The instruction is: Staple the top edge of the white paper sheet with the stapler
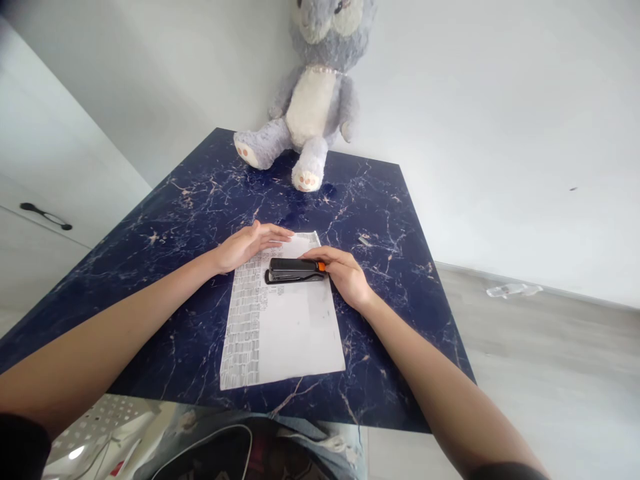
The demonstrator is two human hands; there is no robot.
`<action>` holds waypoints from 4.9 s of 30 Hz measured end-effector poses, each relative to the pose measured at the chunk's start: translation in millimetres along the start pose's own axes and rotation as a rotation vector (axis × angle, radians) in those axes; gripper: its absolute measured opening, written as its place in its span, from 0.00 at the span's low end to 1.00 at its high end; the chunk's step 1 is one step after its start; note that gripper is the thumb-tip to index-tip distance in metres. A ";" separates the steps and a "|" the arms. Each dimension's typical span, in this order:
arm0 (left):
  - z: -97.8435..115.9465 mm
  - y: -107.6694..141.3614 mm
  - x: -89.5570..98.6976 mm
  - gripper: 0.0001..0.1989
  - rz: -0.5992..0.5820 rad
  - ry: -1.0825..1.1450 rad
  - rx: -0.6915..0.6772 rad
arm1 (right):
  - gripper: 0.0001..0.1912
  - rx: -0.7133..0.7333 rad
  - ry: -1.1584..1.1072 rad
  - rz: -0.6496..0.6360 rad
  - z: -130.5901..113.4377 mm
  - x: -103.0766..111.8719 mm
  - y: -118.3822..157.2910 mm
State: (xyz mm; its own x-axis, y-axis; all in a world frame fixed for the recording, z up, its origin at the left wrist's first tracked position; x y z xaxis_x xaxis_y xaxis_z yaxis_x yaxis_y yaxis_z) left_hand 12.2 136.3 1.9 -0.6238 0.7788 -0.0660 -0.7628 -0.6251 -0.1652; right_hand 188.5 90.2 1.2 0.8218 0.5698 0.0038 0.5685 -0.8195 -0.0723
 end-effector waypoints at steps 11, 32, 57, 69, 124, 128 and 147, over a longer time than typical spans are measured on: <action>-0.5 -0.1 -0.2 0.36 0.001 0.008 0.011 | 0.21 0.007 -0.009 0.006 1.4 2.3 -0.9; -2.3 -0.1 0.0 0.35 -0.002 0.007 0.006 | 0.17 0.057 -0.004 -0.028 -0.9 2.7 1.2; -3.4 -1.2 2.2 0.37 0.001 0.018 0.011 | 0.21 0.084 0.010 -0.048 -4.9 1.1 -2.7; 14.0 2.4 6.6 0.29 0.109 0.156 -0.072 | 0.19 0.517 1.006 0.126 -60.0 -37.2 28.4; 66.7 18.4 -73.7 0.12 -0.015 -0.501 -0.221 | 0.29 0.717 1.426 0.092 -69.5 -90.8 59.4; 71.1 21.2 -70.7 0.10 0.028 -0.541 -0.272 | 0.29 0.736 1.415 0.117 -71.3 -89.1 61.3; 73.2 31.2 -30.6 0.07 0.286 -0.565 -0.284 | 0.26 0.681 1.170 0.353 -87.1 -59.4 55.4</action>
State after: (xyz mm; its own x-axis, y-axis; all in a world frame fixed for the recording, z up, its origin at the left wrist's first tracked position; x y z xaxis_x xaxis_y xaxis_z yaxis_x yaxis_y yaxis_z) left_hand -5.0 89.1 70.8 -0.8455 0.3905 0.3642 -0.5292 -0.7037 -0.4741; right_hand 174.5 5.7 83.8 0.6625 -0.3152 0.6795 0.4750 -0.5247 -0.7065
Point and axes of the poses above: each hand's wrist, its own y-axis away from the middle knuckle, its own x-axis out of the back of the hand, z = x × y, the point moved 10 cm from there along -y, towards the middle knuckle, and after that the axes turned 11 degrees about -z, right-handed, at the moved point
